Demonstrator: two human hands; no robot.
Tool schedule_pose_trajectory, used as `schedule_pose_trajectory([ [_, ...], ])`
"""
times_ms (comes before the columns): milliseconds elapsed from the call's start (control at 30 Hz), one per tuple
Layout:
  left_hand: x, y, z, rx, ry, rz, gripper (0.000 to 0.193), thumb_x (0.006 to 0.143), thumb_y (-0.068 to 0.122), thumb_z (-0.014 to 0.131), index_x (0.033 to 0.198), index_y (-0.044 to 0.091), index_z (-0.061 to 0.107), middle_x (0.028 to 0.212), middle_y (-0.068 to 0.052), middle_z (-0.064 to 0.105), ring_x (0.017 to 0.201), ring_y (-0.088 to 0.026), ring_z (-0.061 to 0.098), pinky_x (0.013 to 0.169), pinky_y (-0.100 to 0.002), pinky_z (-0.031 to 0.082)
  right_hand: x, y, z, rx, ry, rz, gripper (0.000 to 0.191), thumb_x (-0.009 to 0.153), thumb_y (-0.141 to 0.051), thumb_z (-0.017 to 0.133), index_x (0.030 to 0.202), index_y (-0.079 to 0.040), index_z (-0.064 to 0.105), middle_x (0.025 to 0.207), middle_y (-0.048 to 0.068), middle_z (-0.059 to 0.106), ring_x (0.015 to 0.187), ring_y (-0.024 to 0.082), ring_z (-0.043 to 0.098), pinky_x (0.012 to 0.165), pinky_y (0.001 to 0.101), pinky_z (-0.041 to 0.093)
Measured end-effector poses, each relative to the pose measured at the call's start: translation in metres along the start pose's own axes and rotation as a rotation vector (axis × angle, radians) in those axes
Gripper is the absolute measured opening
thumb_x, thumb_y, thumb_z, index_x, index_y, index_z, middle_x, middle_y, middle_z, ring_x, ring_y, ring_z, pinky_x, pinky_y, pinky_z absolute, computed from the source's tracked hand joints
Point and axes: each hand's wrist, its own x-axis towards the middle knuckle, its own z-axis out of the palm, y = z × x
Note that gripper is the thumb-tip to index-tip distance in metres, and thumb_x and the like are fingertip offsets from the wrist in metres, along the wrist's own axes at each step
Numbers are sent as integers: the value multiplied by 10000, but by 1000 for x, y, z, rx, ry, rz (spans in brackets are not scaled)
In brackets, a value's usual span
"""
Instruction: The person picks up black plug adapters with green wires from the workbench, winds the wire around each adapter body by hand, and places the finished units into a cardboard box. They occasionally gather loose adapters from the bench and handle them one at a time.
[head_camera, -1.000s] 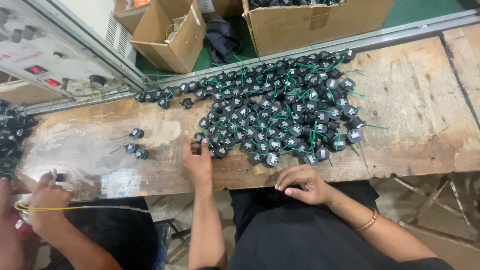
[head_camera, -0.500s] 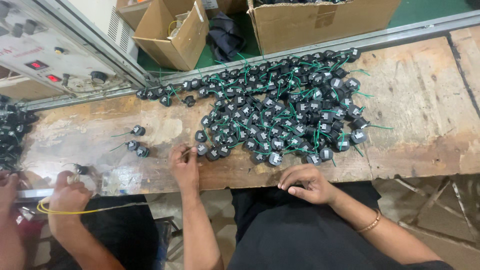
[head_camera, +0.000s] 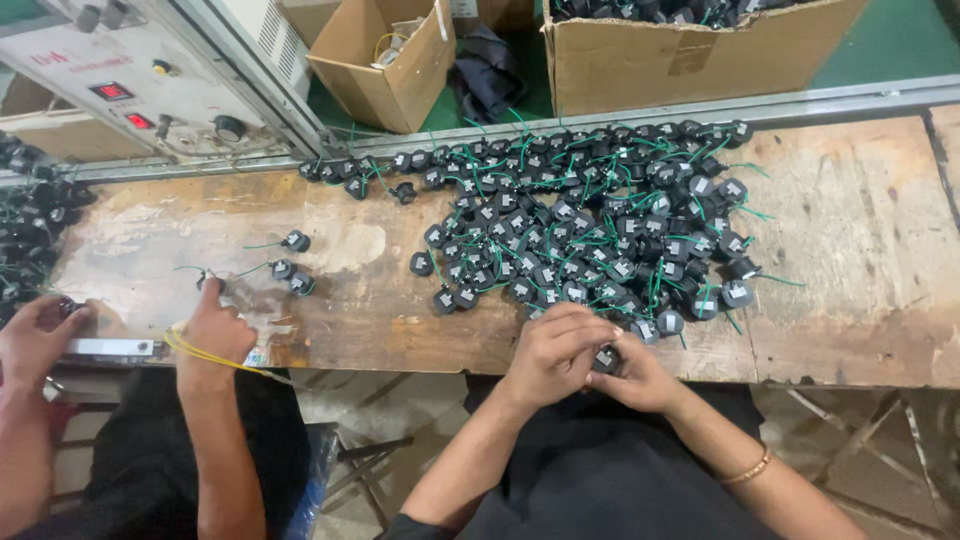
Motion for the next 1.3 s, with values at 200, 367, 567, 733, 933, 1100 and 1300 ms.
schedule_pose_trajectory([
  [200,-23,-4,-15,-22,-39,24,281,818,-59,750,1068,63,712,1112,-87,743,1032,-300,726,939,-397,596,3,6,-4,-102,23,-24,433,757,-90,885,1127,-16,672,901,32,689,807,108,648,698,281,574],
  [367,-40,-10,-9,-151,72,-212,230,760,-7,837,867,47,642,1078,-118,745,1006,-283,709,884,-359,564,10,-5,8,-462,94,-44,362,756,-168,916,1004,-24,695,799,70,691,662,168,629,618,305,523],
  [567,-46,-7,12,-170,195,-390,321,753,51,888,732,41,568,933,-78,695,881,-220,650,771,-324,531,11,-28,13,-540,20,-40,438,715,-155,873,1087,-21,685,832,92,715,632,206,685,550,333,539],
  [733,-53,-21,-49,137,471,-300,211,811,107,843,749,49,650,920,-71,692,895,-213,680,799,-355,537,12,-41,17,-403,6,-310,422,815,-93,842,1189,-61,650,1012,88,773,901,229,779,799,325,603],
  [933,-54,-59,-85,554,522,-700,419,806,228,837,1127,21,663,1017,-131,667,923,-293,640,810,-398,502,15,-50,25,-430,27,-322,460,810,-11,776,1243,-57,628,1020,76,747,935,230,757,862,351,581],
  [1100,-74,-81,-78,516,402,-705,470,818,197,818,1249,49,699,1033,-127,698,982,-315,633,876,-415,495,15,-46,24,-437,5,-360,439,814,18,735,1234,-61,633,1165,137,661,896,210,708,834,338,584],
  [1300,-86,-96,-81,245,698,-711,193,830,64,826,982,-3,728,981,-87,664,831,-209,651,744,-322,536,14,-35,15,-293,74,-252,474,799,9,819,1238,-50,653,1045,68,738,889,157,717,811,312,591],
])
